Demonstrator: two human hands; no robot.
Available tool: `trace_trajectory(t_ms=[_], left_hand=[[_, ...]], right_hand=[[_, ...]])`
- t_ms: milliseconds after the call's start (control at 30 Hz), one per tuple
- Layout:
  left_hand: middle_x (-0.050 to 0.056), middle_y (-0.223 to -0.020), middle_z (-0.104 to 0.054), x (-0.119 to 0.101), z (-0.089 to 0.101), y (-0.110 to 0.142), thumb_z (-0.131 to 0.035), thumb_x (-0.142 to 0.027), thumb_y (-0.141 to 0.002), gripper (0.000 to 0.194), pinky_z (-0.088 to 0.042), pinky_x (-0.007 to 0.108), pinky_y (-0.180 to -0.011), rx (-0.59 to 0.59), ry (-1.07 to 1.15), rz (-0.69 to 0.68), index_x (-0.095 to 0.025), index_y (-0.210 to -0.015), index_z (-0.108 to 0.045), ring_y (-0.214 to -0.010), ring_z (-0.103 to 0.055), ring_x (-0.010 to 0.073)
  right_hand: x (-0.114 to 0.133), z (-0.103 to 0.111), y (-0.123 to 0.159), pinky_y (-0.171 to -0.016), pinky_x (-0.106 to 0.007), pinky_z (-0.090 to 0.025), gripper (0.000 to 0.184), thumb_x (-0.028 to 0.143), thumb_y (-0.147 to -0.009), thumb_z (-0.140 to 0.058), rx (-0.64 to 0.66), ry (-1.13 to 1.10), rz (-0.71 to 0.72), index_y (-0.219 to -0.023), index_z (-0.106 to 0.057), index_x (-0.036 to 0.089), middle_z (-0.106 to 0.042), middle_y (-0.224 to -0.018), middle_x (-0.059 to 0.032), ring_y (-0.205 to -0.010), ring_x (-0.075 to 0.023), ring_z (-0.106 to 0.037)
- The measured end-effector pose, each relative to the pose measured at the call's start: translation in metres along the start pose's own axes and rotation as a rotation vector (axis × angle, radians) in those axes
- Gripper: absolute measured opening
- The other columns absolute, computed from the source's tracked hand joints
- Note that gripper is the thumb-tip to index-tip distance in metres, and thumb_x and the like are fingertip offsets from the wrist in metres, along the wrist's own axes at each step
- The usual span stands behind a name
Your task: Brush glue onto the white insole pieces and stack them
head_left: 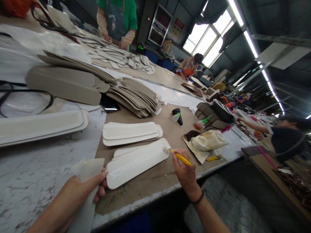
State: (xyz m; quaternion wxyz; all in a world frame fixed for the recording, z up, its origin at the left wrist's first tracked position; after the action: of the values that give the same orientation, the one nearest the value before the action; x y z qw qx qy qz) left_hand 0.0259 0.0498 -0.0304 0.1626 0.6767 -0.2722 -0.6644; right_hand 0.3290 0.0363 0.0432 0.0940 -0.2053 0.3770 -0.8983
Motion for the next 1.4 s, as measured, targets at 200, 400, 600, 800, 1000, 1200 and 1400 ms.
trace_trajectory(t_ms=[200,400,600,800,1000,1200,1400], left_hand=[[0.000,-0.046,-0.060,0.001,0.000,-0.001,-0.073,-0.061,-0.063,0.044,-0.038,0.025,-0.050,-0.052,0.033,-0.028,-0.019,-0.054,-0.064,-0.046,-0.048,0.0132],[-0.001,-0.050,-0.060,-0.011,-0.003,0.010,-0.076,-0.055,-0.060,0.039,-0.039,0.025,-0.051,-0.036,0.111,-0.059,-0.018,-0.060,-0.064,-0.049,-0.049,0.0132],[0.000,-0.047,-0.060,-0.013,-0.004,0.013,-0.076,-0.055,-0.058,0.040,-0.038,0.025,-0.050,-0.052,0.105,-0.045,-0.016,-0.058,-0.065,-0.047,-0.049,0.0132],[0.000,-0.049,-0.061,-0.013,-0.005,0.013,-0.079,-0.052,-0.056,0.039,-0.039,0.024,-0.048,-0.040,0.112,-0.052,-0.016,-0.057,-0.065,-0.048,-0.050,0.0124],[-0.001,-0.053,-0.062,-0.009,-0.004,0.012,-0.077,-0.047,-0.061,0.034,-0.042,0.025,-0.050,-0.063,0.161,-0.059,-0.016,-0.070,-0.067,-0.050,-0.053,0.0136],[0.001,-0.050,-0.064,-0.018,0.006,0.020,-0.076,-0.050,-0.054,0.036,-0.039,0.025,-0.049,-0.165,0.108,-0.093,-0.016,-0.063,-0.065,-0.046,-0.052,0.0131],[0.000,-0.049,-0.063,-0.030,0.003,0.048,-0.074,-0.050,-0.056,0.034,-0.040,0.026,-0.048,-0.068,0.112,-0.080,-0.018,-0.062,-0.066,-0.045,-0.051,0.0134]], right_hand=[[0.007,0.010,-0.003,-0.071,-0.035,-0.060,0.010,0.014,-0.093,-0.058,0.013,0.016,0.066,-0.091,-0.065,0.020,-0.068,-0.080,-0.0063,-0.076,-0.0197,-0.067],[0.027,0.016,-0.005,-0.074,-0.038,-0.060,0.009,0.015,-0.091,-0.061,0.000,-0.104,0.017,-0.093,-0.067,0.022,-0.069,-0.082,-0.0057,-0.079,-0.0215,-0.068],[0.073,-0.013,0.001,-0.067,-0.031,-0.059,0.006,0.023,-0.090,-0.063,0.093,-0.467,-0.280,-0.086,-0.066,0.020,-0.067,-0.080,-0.0049,-0.073,-0.0191,-0.067],[0.096,-0.053,0.011,-0.063,-0.030,-0.058,0.009,0.025,-0.090,-0.062,0.180,-0.608,-0.363,-0.084,-0.064,0.019,-0.066,-0.076,-0.0040,-0.069,-0.0182,-0.067],[0.059,-0.018,0.000,-0.070,-0.035,-0.057,0.009,0.022,-0.093,-0.058,-0.009,-0.165,-0.090,-0.085,-0.064,0.021,-0.066,-0.077,-0.0049,-0.074,-0.0203,-0.065],[0.065,0.006,-0.013,-0.074,-0.037,-0.055,0.012,0.024,-0.094,-0.055,0.006,-0.128,-0.063,-0.085,-0.062,0.022,-0.065,-0.080,-0.0056,-0.079,-0.0221,-0.064],[0.107,-0.021,-0.016,-0.060,-0.026,-0.050,0.024,0.033,-0.100,-0.046,0.361,-0.534,-0.264,-0.084,-0.060,0.021,-0.062,-0.073,-0.0017,-0.066,-0.0158,-0.060]])
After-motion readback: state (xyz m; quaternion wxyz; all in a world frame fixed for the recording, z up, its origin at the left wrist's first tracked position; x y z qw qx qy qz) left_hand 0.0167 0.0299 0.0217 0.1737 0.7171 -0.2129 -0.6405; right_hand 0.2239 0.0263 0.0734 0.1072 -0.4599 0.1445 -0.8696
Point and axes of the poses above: each hand's wrist, its own y-axis away from the middle knuckle, its own z-axis out of the back of the hand, x = y × z, the point moved 4 cm from there along -y, towards the middle knuckle
